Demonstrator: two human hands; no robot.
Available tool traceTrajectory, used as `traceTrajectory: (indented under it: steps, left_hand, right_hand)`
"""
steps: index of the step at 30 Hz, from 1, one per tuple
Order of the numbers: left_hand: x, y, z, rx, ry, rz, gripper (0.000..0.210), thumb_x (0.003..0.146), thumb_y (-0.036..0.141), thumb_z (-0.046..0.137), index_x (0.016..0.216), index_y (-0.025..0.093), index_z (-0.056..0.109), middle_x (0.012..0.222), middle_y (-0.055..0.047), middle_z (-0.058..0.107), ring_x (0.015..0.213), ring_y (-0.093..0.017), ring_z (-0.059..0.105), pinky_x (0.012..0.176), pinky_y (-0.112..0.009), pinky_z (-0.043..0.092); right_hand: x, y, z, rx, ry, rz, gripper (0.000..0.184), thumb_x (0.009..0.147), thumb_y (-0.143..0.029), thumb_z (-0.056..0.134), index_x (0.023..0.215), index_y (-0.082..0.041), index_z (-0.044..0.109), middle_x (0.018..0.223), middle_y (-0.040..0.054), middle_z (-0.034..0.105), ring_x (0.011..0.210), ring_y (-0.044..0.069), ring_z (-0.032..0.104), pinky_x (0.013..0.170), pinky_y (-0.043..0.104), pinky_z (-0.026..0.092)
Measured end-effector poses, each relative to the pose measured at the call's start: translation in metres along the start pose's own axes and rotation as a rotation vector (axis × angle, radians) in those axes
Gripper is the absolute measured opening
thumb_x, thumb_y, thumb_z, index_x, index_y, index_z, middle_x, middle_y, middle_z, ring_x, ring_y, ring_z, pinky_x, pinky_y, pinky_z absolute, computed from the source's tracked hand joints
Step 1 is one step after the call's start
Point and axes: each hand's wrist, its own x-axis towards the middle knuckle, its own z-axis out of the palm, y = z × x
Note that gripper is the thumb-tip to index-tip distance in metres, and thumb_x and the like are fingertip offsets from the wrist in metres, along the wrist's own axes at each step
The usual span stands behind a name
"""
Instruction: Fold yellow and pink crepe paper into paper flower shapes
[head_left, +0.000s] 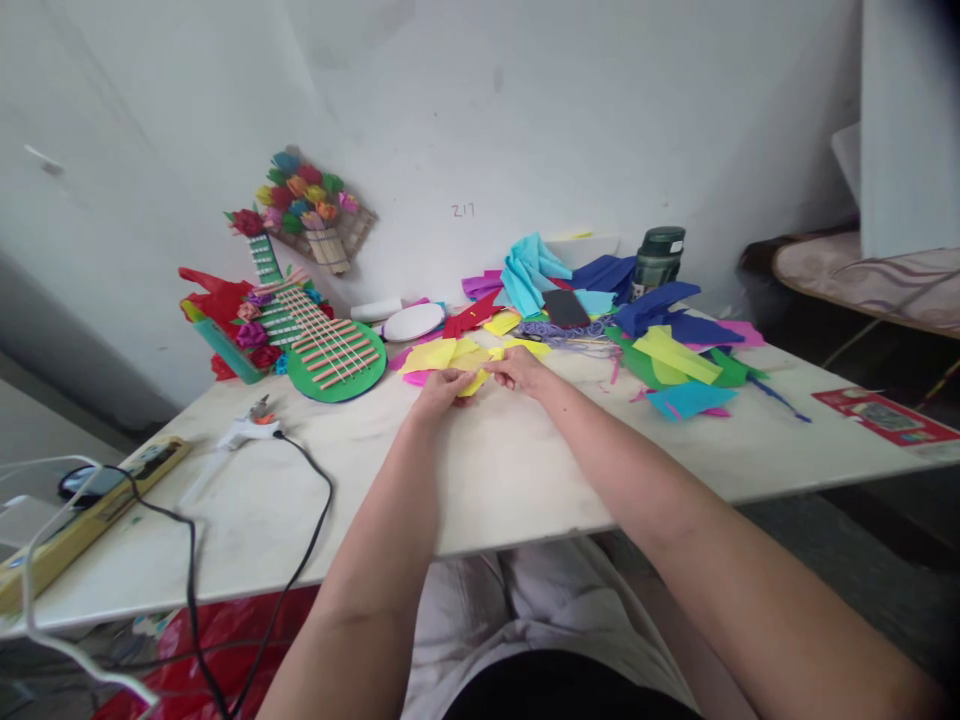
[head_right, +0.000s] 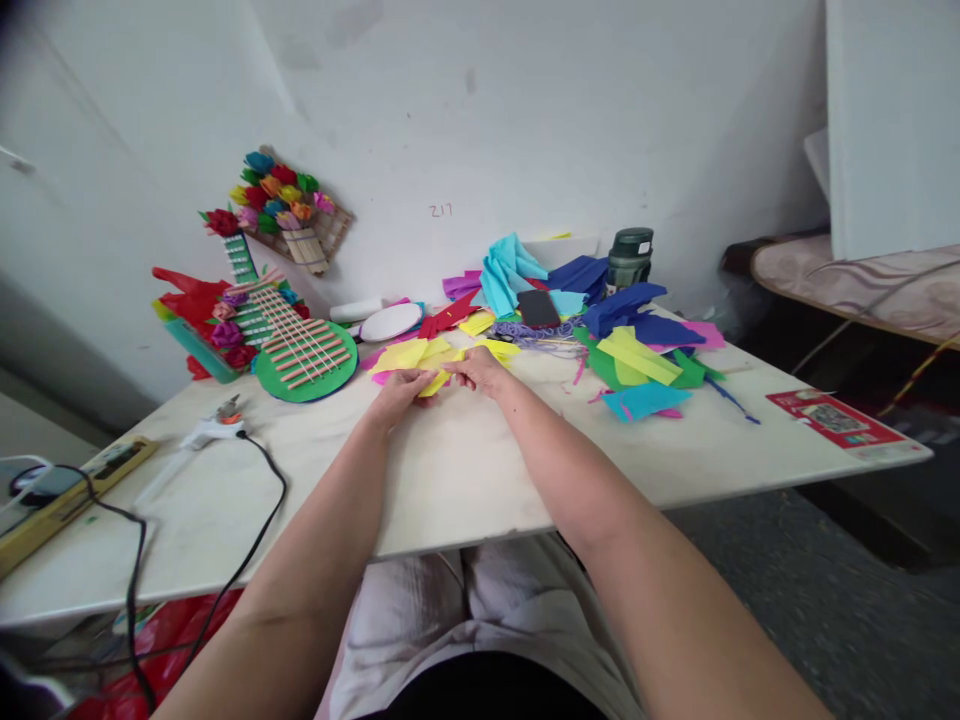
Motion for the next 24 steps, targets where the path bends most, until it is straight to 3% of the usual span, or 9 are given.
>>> traceTrajectory:
  steps: [3,6,10,18,24]
  left_hand:
    - [0.0001,0.0004,0.0018,0.089,0.015,0.054,0.040,0.060,0.051,0.069,0.062,0.014,0.055,0.045,0.005,0.043,0.039,-0.005,0.036,0.039,-0.019,0.028]
    - [0.0012,-0.0013,0.0014,0.117,0.032,0.058,0.040,0.060,0.051,0.068,0.060,0.014,0.054,0.043,0.007,0.038,0.037,-0.004,0.031,0.038,-0.020,0.021]
    - [0.0028,-0.0042,0.0015,0.073,0.038,0.049,0.038,0.060,0.050,0.068,0.069,0.014,0.058,0.045,0.007,0.039,0.036,-0.004,0.030,0.037,-0.020,0.019]
    - [0.0054,-0.0072,0.0031,-0.027,-0.013,0.050,0.036,0.059,0.048,0.070,0.067,0.014,0.058,0.046,0.007,0.039,0.036,-0.003,0.030,0.037,-0.020,0.019]
    - [0.0060,-0.0093,0.0028,-0.076,-0.002,0.045,0.038,0.058,0.049,0.070,0.065,0.015,0.055,0.043,0.008,0.036,0.034,-0.003,0.028,0.036,-0.021,0.016]
  right_hand:
    - [-0.0007,0.0025,0.0060,0.007,-0.050,0.005,0.027,0.064,-0.025,0.071,0.050,-0.014,0.051,0.035,-0.0043,0.049,0.027,0.003,0.035,0.027,0.015,0.024]
    - [0.0008,0.0051,0.0071,0.054,-0.093,0.023,0.029,0.067,-0.032,0.070,0.054,-0.013,0.052,0.038,-0.0020,0.053,0.028,0.003,0.036,0.028,0.016,0.026]
    - [0.0036,0.0069,0.0026,0.138,-0.046,-0.001,0.031,0.072,-0.039,0.064,0.058,-0.014,0.053,0.042,-0.0005,0.056,0.029,0.004,0.037,0.029,0.016,0.026]
    - [-0.0003,-0.0007,0.0061,0.183,0.041,-0.067,0.033,0.075,-0.030,0.056,0.047,-0.017,0.044,0.031,-0.0048,0.041,0.027,0.005,0.028,0.031,0.020,0.019]
    - [0.0021,0.0021,0.0030,0.241,-0.063,0.036,0.035,0.077,-0.042,0.056,0.055,-0.016,0.046,0.036,-0.0046,0.046,0.027,0.004,0.028,0.031,0.019,0.020]
